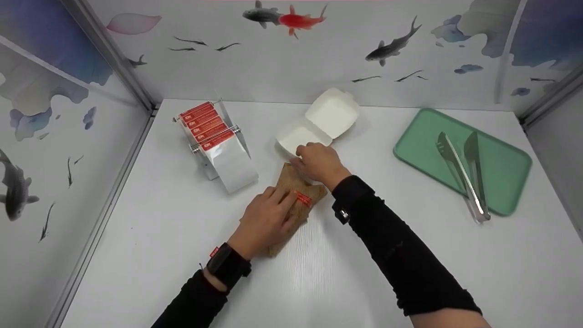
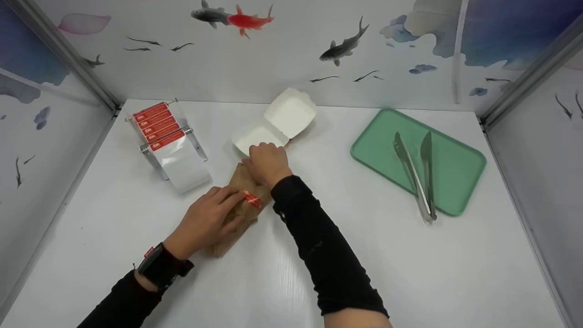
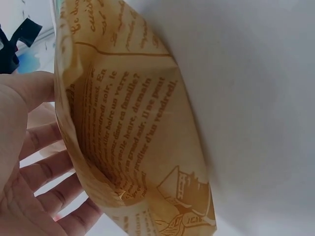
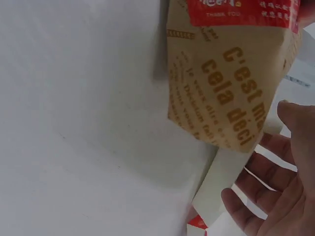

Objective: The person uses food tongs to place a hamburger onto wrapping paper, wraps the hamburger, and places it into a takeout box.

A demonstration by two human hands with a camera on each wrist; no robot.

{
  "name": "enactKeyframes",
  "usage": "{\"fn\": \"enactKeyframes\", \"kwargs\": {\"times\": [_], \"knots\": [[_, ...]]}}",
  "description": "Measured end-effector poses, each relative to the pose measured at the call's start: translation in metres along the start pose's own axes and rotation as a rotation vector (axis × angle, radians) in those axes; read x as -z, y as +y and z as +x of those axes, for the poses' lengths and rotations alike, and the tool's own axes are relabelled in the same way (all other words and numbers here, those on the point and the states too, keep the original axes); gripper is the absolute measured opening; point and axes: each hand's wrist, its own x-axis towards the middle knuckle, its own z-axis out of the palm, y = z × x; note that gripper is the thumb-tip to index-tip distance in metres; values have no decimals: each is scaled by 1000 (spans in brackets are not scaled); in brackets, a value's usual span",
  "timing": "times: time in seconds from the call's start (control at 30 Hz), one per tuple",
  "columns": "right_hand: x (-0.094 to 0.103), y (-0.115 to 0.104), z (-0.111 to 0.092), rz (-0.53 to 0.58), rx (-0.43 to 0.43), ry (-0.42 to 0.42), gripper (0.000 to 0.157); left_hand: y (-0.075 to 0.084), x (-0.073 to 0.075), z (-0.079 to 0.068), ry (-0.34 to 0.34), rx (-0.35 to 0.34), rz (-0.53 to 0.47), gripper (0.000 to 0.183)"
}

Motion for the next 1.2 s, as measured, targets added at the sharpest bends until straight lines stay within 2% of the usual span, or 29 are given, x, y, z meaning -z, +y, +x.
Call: {"fn": "enactKeyframes", "kwargs": {"times": [0.1, 0.23, 0.37, 0.6, 0.7, 0.93, 1.2], "knots": [[-3, 4, -2, -100, -39, 13, 47, 0, 0, 0, -15, 2, -3, 43], [-6, 12, -4, -177, -44, 43, 35, -1, -1, -1, -1, -4, -11, 44], [-8, 24, -10, -203, -12, 60, 23, 0, -1, 0, 8, -5, -11, 44], [-11, 49, -27, -217, 51, 135, 15, 1, 2, 1, -103, 50, -15, 44], [-11, 60, -36, -206, 50, 139, 11, -2, 4, 1, -108, 64, -19, 47], [-15, 83, -70, -191, 103, 174, 12, -8, 5, 1, -98, 107, -55, 48], [-22, 90, -128, -219, 205, 225, 10, -16, 1, 3, -17, 103, -52, 53]]}}
